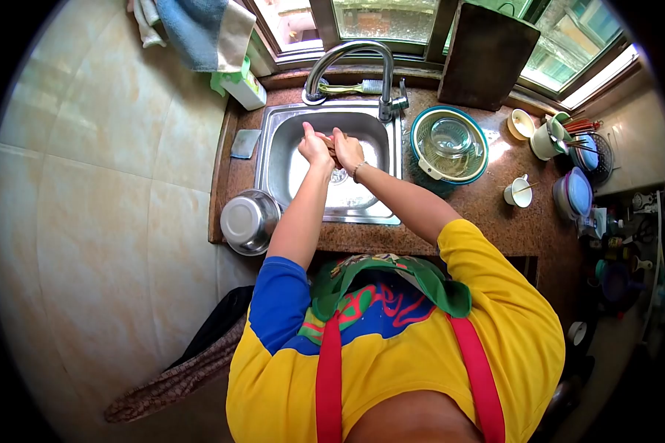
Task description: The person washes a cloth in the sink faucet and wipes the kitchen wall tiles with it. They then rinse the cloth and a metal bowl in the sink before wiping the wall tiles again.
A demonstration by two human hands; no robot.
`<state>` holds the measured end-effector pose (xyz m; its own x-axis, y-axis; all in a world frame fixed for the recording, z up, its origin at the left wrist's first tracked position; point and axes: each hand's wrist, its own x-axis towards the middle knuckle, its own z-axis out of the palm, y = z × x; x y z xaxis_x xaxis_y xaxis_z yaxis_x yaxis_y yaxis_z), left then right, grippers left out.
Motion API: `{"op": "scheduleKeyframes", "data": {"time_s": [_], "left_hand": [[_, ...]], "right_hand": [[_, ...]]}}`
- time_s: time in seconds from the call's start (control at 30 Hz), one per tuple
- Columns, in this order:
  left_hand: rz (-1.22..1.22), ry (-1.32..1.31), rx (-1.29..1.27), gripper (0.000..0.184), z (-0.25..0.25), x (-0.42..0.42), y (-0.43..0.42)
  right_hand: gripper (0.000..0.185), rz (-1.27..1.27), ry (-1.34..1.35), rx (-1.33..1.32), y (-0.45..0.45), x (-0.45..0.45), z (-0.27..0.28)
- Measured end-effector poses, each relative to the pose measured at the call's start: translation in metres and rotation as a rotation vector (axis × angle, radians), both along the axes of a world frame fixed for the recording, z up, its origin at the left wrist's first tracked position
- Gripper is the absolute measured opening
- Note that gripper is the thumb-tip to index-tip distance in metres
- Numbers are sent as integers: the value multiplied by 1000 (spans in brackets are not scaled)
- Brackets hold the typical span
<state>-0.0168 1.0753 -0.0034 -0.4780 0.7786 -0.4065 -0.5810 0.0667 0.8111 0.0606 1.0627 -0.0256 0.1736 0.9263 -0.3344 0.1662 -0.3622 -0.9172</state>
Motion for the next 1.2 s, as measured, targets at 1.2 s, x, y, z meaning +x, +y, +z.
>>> {"op": "scheduleKeyframes", "data": {"time_s": [1.2], "left_hand": [[-296, 833, 98, 16, 18, -68, -156]], "right_hand": [[29, 1132, -11, 180, -36, 95, -7]]}}
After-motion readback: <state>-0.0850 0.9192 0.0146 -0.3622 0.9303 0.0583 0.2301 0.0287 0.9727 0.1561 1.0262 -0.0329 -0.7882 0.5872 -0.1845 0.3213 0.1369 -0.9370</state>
